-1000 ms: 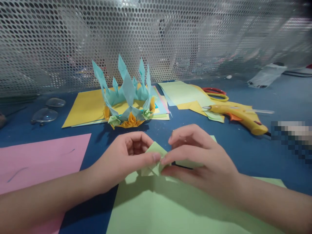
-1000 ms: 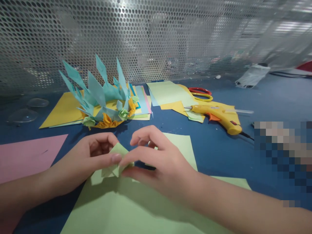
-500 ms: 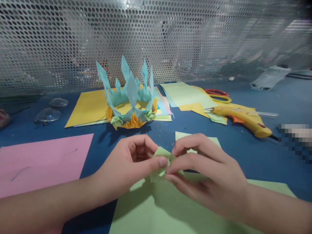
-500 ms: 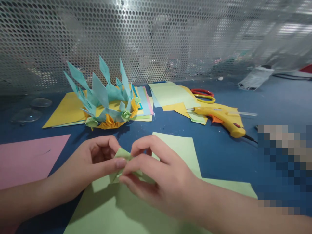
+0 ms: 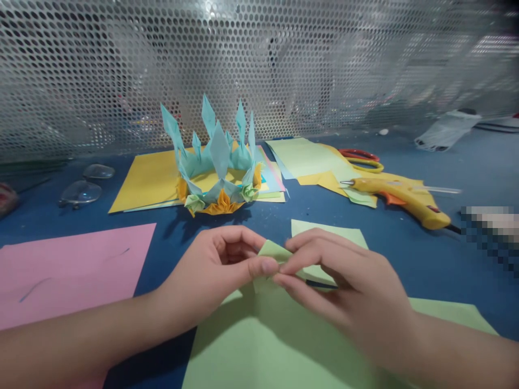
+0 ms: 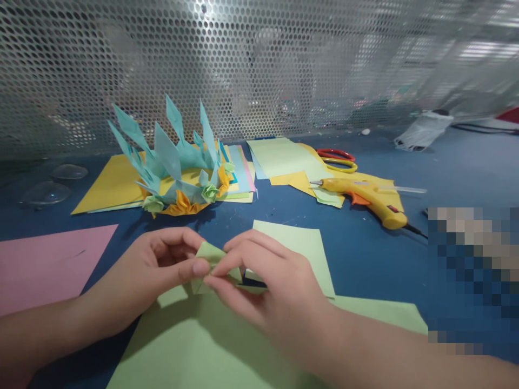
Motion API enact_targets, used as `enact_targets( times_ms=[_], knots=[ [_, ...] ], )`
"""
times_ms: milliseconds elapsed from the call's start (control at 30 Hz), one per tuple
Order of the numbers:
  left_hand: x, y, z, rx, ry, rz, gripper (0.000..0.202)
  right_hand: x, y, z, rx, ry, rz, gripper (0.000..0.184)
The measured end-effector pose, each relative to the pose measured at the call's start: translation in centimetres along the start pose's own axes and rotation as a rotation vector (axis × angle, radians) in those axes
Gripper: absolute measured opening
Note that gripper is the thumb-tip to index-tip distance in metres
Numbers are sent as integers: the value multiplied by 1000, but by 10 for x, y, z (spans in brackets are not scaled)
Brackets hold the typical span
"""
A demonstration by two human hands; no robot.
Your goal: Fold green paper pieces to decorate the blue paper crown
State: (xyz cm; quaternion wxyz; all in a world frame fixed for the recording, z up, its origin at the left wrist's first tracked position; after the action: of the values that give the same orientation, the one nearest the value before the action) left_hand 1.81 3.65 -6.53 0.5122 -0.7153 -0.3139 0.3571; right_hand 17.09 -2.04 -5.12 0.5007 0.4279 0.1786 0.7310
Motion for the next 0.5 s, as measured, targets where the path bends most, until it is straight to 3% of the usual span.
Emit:
enact_targets(
  times_ms=[233, 367, 500],
  knots=[
    [0, 1, -1, -4, 48, 17, 20, -3, -15, -4, 205, 36, -323, 12],
    [1, 1, -2, 65, 44, 10, 12, -3, -16, -7, 363, 42, -376, 17],
    [1, 2, -1, 202, 41, 1, 16, -1, -15, -7, 384, 50, -421, 19]
  ],
)
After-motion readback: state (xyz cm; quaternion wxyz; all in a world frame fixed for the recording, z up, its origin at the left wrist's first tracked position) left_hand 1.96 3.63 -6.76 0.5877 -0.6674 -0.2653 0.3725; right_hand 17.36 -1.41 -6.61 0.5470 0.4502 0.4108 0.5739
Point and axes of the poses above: each hand's wrist, its own x-axis towards the middle knuckle, its own z-axis out of the back of the hand, y = z × x, the point moved 3 cm from there along x, towards the middle knuckle, and after that the axes turned 6 degrees about -z, right-handed, at the moved point
